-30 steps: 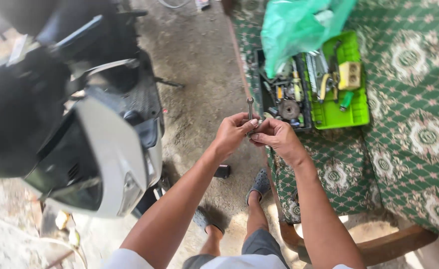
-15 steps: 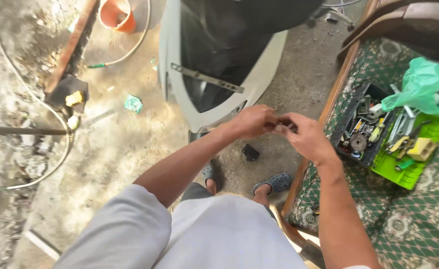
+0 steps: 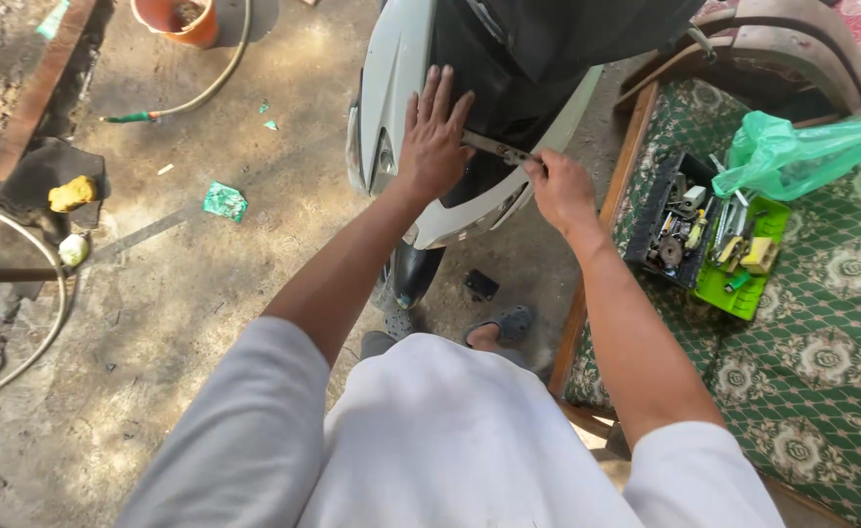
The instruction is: Repairing a motorcycle front panel and electrical components.
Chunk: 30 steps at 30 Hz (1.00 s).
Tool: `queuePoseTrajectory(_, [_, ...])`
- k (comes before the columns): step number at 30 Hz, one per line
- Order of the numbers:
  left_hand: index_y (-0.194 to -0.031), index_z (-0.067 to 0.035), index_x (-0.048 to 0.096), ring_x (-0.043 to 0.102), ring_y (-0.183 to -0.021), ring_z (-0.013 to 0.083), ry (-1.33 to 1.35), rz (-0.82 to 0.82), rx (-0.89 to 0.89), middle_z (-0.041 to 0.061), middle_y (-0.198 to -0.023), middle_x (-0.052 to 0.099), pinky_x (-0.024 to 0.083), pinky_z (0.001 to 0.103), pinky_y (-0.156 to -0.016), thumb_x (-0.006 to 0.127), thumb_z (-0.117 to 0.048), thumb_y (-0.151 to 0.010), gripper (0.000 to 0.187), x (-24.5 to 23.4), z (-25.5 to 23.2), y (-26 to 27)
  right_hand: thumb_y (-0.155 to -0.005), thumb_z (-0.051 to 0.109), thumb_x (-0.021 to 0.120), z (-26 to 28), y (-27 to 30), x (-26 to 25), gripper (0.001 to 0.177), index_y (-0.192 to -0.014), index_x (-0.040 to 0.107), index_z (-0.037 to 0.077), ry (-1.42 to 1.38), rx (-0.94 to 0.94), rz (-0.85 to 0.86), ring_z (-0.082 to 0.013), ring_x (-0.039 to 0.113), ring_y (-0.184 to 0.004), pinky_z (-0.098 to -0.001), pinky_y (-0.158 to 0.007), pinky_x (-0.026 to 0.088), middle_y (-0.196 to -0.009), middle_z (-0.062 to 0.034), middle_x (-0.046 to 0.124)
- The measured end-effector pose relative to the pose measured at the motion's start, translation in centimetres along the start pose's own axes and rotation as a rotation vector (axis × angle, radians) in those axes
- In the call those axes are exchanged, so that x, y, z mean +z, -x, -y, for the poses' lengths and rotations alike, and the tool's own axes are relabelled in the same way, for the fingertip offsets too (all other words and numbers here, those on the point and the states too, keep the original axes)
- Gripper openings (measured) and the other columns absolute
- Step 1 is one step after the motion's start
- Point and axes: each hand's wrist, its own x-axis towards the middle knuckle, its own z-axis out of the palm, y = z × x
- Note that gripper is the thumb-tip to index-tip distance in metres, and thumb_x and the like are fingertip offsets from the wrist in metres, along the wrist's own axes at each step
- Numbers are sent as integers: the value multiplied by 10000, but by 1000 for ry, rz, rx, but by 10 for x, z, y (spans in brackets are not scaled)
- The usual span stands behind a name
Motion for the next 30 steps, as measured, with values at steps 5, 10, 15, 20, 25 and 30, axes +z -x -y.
queuePoseTrajectory(5, [-1621, -107, 280, 26, -1590, 387, -47, 59, -43, 193, -1707, 77, 66, 596, -1281, 881, -332, -761, 1073, 0, -3, -20, -977, 358, 697, 13, -29, -16, 232, -1061, 774, 156, 225, -89, -115, -378, 672, -954, -529, -764, 515, -1020, -92, 712])
queuePoseTrajectory(10, [-1657, -189, 119, 12, -1603, 311, -38, 85, -75, 96, -1726, 53, 42, 574, -1301, 878, -462, -773, 1196, 39, 10, -18, -958, 392, 718, 20, -55, -31, 236, -1037, 802, 186, 394, -140, 82, -349, 664, -994, -509, -821, 527, -1038, -70, 713])
queuePoseTrajectory(15, [-1671, -240, 89, 2, -1606, 292, -41, 30, -47, 61, -1736, 38, 57, 544, -1316, 869, -517, -797, 1203, 42, 15, -16, -978, 429, 695, 14, -74, -32, 273, -1053, 807, 191, 480, -192, 190, -328, 675, -968, -497, -821, 534, -1017, -60, 719])
queuePoseTrajectory(20, [-1672, -248, 85, 6, -1605, 288, -33, -3, -49, 56, -1733, 35, 59, 541, -1319, 880, -519, -788, 1219, 39, 13, -13, -982, 456, 684, 15, -98, -30, 304, -1079, 810, 196, 582, -291, 279, -286, 688, -951, -472, -802, 552, -1008, -42, 730])
queuePoseTrajectory(25, [-1683, -272, 125, 28, -1608, 286, -53, -27, -14, 50, -1738, 52, 66, 540, -1325, 902, -535, -767, 1229, 42, 12, -17, -1012, 415, 679, 33, -110, -36, 266, -1018, 828, 195, 845, -505, 337, -268, 715, -832, -460, -728, 582, -888, -47, 754])
queuePoseTrajectory(30, [-1682, -256, 168, 47, -1609, 292, -40, -16, -34, 62, -1739, 81, 64, 544, -1323, 913, -528, -762, 1215, 31, 2, -17, -1013, 453, 677, 10, -110, -40, 304, -1019, 824, 187, 731, -465, 364, -290, 713, -799, -482, -726, 575, -875, -65, 755])
